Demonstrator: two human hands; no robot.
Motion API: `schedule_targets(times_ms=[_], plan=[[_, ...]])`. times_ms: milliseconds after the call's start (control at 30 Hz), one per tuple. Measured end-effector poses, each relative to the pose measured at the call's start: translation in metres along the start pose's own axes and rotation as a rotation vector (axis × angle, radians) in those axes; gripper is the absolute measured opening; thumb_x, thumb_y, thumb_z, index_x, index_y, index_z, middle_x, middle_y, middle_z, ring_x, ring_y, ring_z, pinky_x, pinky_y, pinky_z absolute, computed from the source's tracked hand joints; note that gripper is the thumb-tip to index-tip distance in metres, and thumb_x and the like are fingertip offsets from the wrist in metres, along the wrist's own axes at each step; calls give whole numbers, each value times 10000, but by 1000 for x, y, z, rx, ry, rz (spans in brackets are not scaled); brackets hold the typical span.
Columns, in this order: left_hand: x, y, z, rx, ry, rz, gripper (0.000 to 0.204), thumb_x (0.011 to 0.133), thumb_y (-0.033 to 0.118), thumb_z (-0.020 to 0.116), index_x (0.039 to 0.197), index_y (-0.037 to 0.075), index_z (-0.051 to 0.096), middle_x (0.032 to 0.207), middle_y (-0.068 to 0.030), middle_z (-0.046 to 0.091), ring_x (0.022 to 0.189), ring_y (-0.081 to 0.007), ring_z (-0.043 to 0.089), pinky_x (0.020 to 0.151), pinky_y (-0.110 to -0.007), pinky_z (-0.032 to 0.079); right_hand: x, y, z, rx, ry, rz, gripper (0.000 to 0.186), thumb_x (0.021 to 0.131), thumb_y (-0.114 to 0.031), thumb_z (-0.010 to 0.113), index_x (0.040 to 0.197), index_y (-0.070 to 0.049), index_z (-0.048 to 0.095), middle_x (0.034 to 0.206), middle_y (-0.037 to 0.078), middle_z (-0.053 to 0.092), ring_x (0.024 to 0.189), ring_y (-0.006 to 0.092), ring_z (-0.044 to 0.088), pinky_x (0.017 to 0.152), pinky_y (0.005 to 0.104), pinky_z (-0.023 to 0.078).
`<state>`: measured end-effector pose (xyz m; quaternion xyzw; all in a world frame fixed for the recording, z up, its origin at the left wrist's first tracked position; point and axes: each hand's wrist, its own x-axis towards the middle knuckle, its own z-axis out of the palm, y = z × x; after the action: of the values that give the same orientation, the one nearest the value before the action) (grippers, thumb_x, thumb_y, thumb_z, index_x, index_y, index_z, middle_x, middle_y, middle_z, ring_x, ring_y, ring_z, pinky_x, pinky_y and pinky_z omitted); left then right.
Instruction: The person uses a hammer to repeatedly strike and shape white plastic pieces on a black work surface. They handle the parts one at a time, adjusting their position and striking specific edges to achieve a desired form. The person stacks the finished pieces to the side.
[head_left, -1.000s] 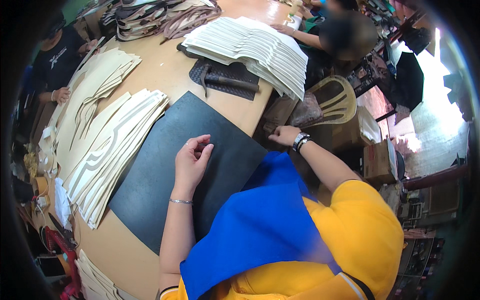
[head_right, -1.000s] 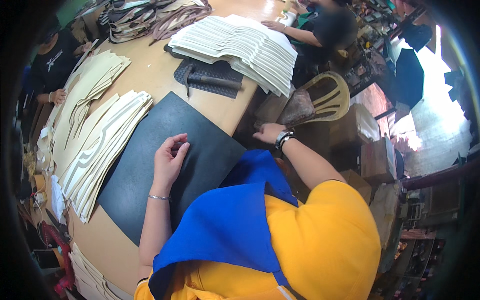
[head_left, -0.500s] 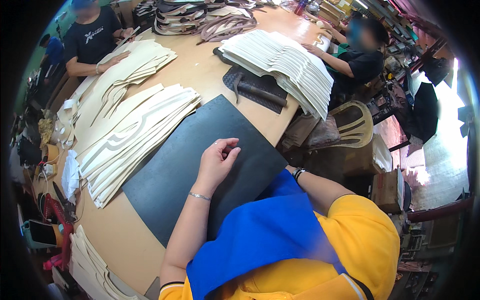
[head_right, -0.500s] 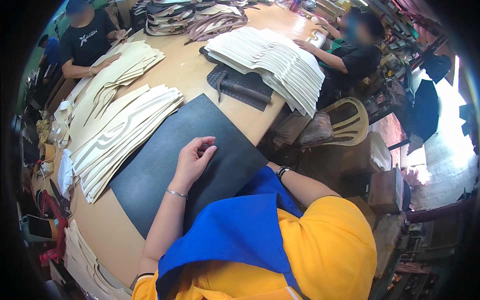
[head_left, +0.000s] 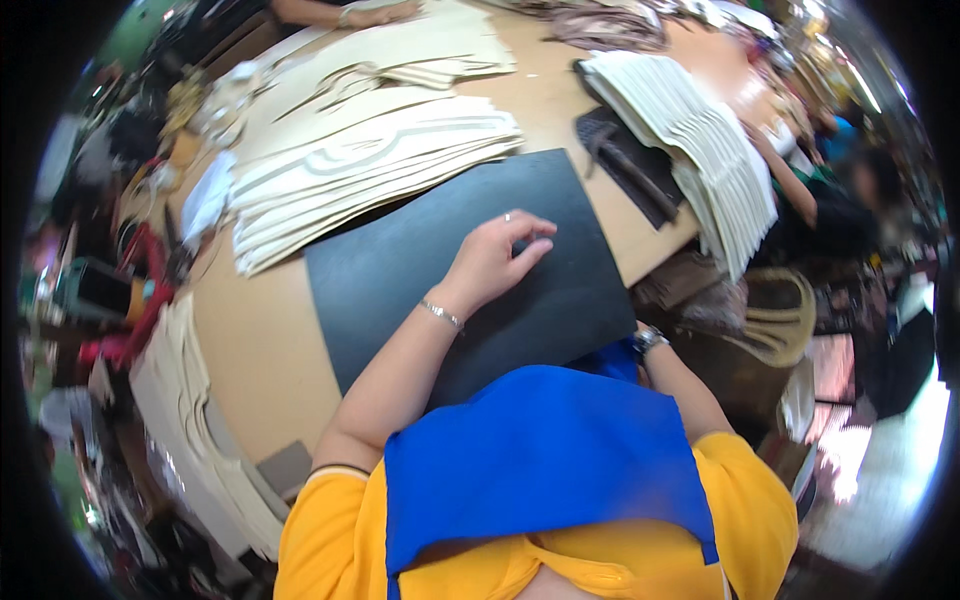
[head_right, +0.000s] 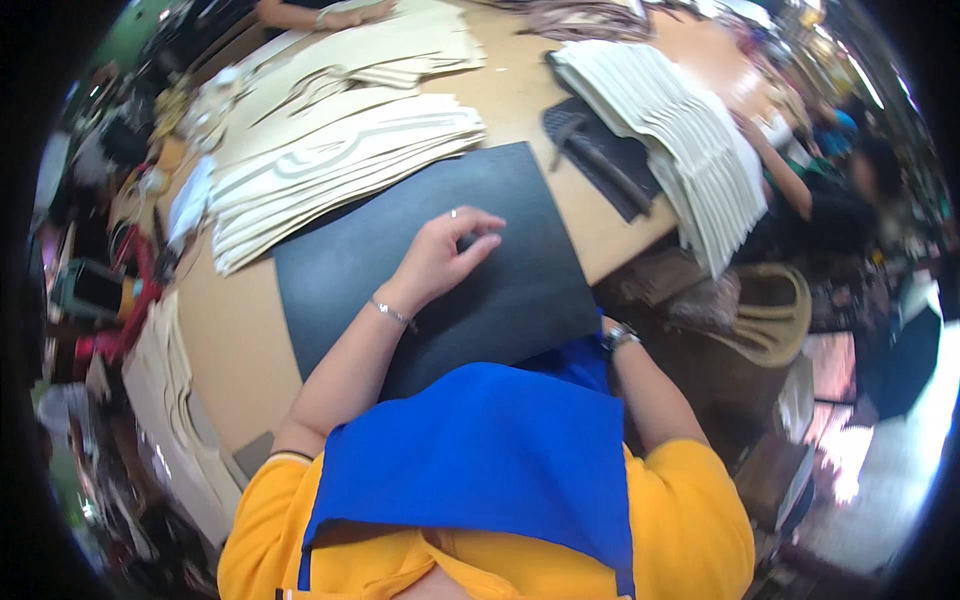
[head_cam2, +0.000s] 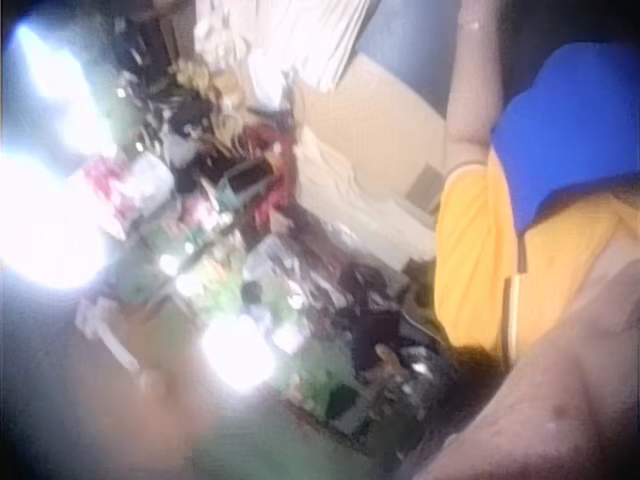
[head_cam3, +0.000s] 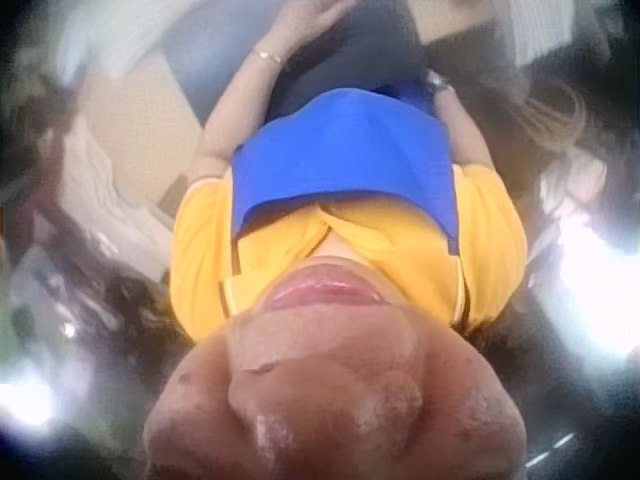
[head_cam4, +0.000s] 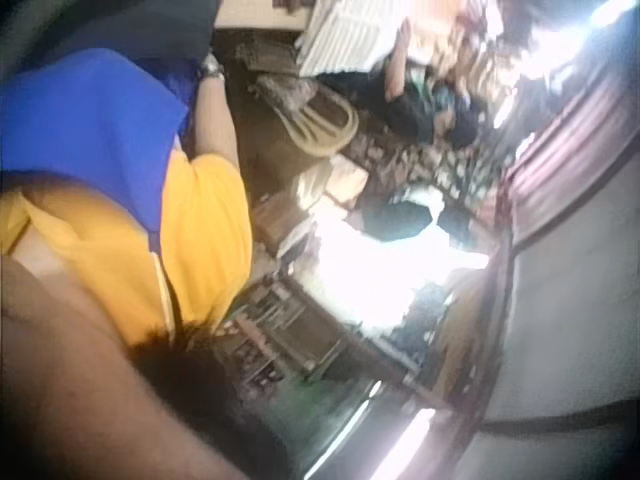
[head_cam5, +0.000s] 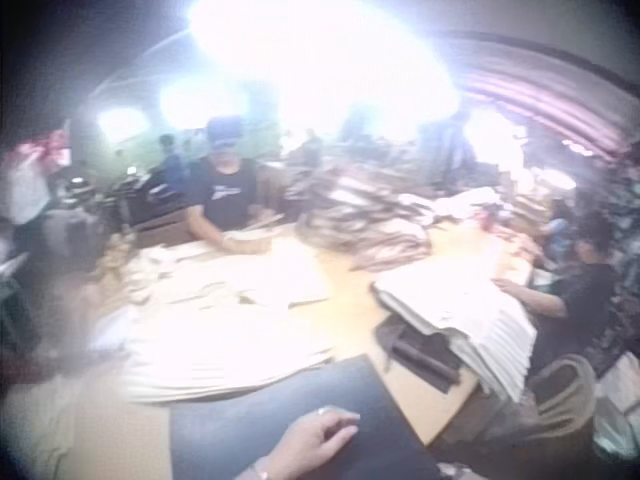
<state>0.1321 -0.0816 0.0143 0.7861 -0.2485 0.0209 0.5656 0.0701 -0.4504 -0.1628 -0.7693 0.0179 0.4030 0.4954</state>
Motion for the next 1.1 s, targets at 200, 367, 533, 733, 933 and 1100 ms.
schedule_targets(times_ms=[200, 367, 533, 733, 933, 1100], plan=[[21, -46, -92, 759, 474, -29, 259, 900, 223, 709, 1124, 95, 727, 1201, -139, 686, 1093, -323, 647, 961, -411, 503, -63, -3, -17, -304, 148, 112, 435, 878, -255, 705, 1203, 28, 648, 1078, 187, 719, 979, 277, 695, 868, 390, 541], [31, -71, -131, 1087, 286, -301, 439, 924, 438, 642, 1197, 99, 703, 1216, -117, 672, 1097, -306, 649, 935, -463, 509, -128, -76, -47, -644, 222, 245, 422, 846, -259, 745, 1174, -4, 668, 1012, 169, 725, 935, 278, 703, 845, 381, 543], [33, -55, -141, 1157, 158, -317, 411, 944, 470, 603, 1143, 129, 719, 1127, -115, 698, 997, -298, 688, 862, -465, 533, -129, -153, -78, -637, 616, -339, 361, 881, -198, 717, 1176, -3, 648, 915, 144, 704, 804, 261, 685, 763, 361, 539], [22, -21, -153, 1366, 238, -14, 166, 1002, 261, 554, 1001, 115, 635, 937, -107, 709, 806, -324, 694, 754, -467, 532, -29, -188, -100, -946, 955, -718, 373, 867, -274, 743, 1175, -85, 647, 1180, 135, 645, 1074, 338, 621, 883, 465, 517], [-29, 39, -36, 1036, -251, -34, 286, 937, 326, 664, 1090, 85, 680, 1197, -171, 650, 1089, -347, 641, 897, -450, 539, 13, -197, -112, -1039, 1073, -442, 417, 897, -387, 698, 1206, -122, 609, 1112, 141, 636, 1048, 355, 636, 848, 488, 541], [-38, 13, 7, 906, 10, -1, 363, 903, 353, 709, 1079, 46, 628, 1321, -187, 593, 1187, -363, 583, 966, -468, 488, 19, -200, -131, -850, 867, -346, 441, 976, -410, 593, 1231, -50, 585, 1096, 219, 670, 1028, 393, 660, 859, 483, 537]])
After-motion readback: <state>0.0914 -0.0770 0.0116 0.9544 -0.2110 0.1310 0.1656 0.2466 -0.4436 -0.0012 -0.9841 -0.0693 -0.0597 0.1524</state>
